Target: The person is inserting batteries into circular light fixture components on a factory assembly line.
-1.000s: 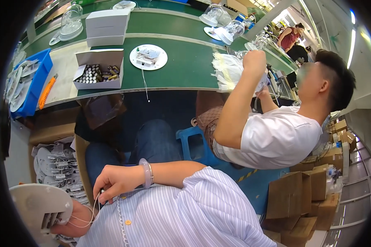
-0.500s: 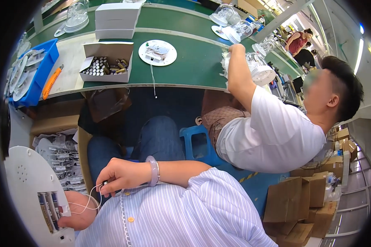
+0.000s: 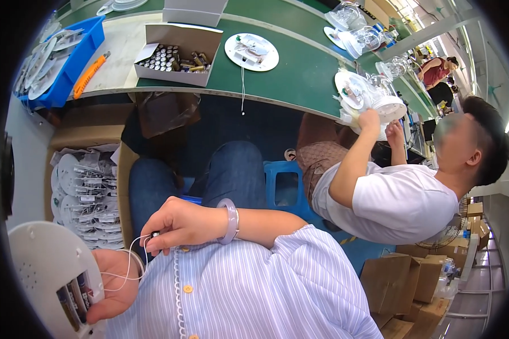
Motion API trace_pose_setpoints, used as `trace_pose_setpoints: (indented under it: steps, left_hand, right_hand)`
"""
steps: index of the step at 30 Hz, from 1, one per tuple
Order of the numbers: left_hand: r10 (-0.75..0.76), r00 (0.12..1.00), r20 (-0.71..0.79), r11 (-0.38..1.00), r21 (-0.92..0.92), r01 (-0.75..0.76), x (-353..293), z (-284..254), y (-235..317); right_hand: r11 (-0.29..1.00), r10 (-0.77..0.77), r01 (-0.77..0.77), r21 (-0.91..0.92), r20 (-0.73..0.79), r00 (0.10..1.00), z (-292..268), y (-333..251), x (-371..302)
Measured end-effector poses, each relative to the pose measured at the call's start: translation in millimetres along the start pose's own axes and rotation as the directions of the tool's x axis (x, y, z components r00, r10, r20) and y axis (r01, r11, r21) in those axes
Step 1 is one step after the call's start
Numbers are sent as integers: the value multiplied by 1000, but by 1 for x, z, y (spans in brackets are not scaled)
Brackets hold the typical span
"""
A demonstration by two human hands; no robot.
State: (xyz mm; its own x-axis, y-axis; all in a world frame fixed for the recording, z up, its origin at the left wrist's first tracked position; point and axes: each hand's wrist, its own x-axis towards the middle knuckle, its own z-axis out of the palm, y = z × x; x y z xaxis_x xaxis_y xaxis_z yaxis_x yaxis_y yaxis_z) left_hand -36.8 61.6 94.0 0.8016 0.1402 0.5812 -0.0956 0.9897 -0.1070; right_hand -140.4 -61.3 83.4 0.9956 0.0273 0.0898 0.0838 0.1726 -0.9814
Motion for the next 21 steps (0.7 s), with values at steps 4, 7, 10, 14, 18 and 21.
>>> trace_pose_setpoints:
  steps: [4,7,10,14,18,21]
  left_hand:
    - [-2,999,-35,997,82,5,-2,-7,4]
    - [-449,892,-61,893,-72,445,-4,-12,-9]
    - [-531,727,-436,692,273,669,-3,-25,-23]
    - [-563,797,-219,402,770,495,-10,-40,-51]
    - [-658,673,338,327,933,-149,1,-41,-68]
    - [-738,437,515,276,820,-501,-2,-37,-74]
  right_hand:
    - [999,-36,36,1,-24,999,-2,3,-1]
    - [999,-24,24,-29,-17,1000,-5,7,0]
    - [997,72,-73,-16,-73,995,-11,5,-1]
    - [928,136,-240,-286,-340,931,-28,18,-7]
    - [985,-108,13,-172,-553,826,-36,-5,-12]
    - [969,-190,244,40,-514,836,-32,-19,-17]
